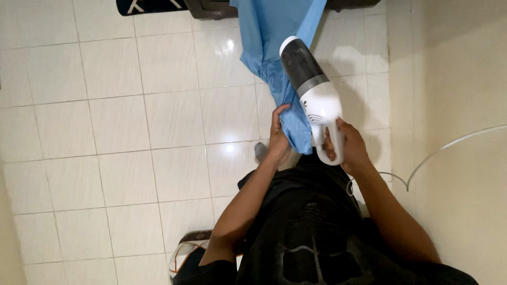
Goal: The person picks up a light blue shirt from a pile, hangs it on a closet door handle using a clothes hanger, and uses a handheld vacuum to clean the fabric.
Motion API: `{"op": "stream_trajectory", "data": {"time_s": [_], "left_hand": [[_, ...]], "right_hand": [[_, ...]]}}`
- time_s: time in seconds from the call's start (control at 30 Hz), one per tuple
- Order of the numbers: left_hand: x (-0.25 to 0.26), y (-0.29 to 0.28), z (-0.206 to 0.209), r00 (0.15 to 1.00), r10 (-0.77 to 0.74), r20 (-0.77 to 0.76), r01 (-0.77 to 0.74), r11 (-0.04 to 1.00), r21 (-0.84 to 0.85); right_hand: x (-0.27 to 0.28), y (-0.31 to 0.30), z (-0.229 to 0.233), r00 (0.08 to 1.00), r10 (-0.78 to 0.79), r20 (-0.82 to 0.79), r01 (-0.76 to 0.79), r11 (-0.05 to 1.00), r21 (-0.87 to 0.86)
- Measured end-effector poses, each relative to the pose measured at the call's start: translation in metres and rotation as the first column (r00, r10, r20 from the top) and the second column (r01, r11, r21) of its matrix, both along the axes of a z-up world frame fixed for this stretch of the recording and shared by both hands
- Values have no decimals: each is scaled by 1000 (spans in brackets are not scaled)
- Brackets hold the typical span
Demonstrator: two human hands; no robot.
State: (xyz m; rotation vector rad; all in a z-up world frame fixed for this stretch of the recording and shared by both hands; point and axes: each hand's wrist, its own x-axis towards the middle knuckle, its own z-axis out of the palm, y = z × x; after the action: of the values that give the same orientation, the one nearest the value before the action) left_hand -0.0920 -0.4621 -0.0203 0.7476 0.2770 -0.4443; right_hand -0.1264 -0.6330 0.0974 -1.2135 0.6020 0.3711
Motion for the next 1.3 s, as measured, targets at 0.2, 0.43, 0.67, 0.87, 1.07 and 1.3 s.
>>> {"op": "stream_trajectory", "data": {"time_s": [0.2, 0.43, 0.67, 0.87, 1.07, 1.3], "left_hand": [[-10, -7, -34, 988, -96, -120, 68, 975, -213], [-22, -17, -43, 897, -344, -278, 387, 915, 116], [-47, -58, -4, 992, -102, -73, 124, 722, 681], [-62, -101, -6, 997, -72, 18, 34, 656, 754], [-97, -130, -39, 999, 22, 37, -36, 898, 438], [-116, -152, -62, 990, 24, -137, 52, 851, 523]], "right_hand": [[-22, 2, 1, 996, 47, -72, -51, 997, -58], [-44, -42, -1, 997, 71, 30, -69, 997, -36], [-81, -97, -5, 998, 58, -27, -59, 998, -32], [-110, -137, -4, 990, 134, -41, -135, 990, -31], [-131, -178, -10, 963, 248, -108, -256, 964, -65], [-147, -214, -13, 941, 308, -141, -324, 940, -106]]}}
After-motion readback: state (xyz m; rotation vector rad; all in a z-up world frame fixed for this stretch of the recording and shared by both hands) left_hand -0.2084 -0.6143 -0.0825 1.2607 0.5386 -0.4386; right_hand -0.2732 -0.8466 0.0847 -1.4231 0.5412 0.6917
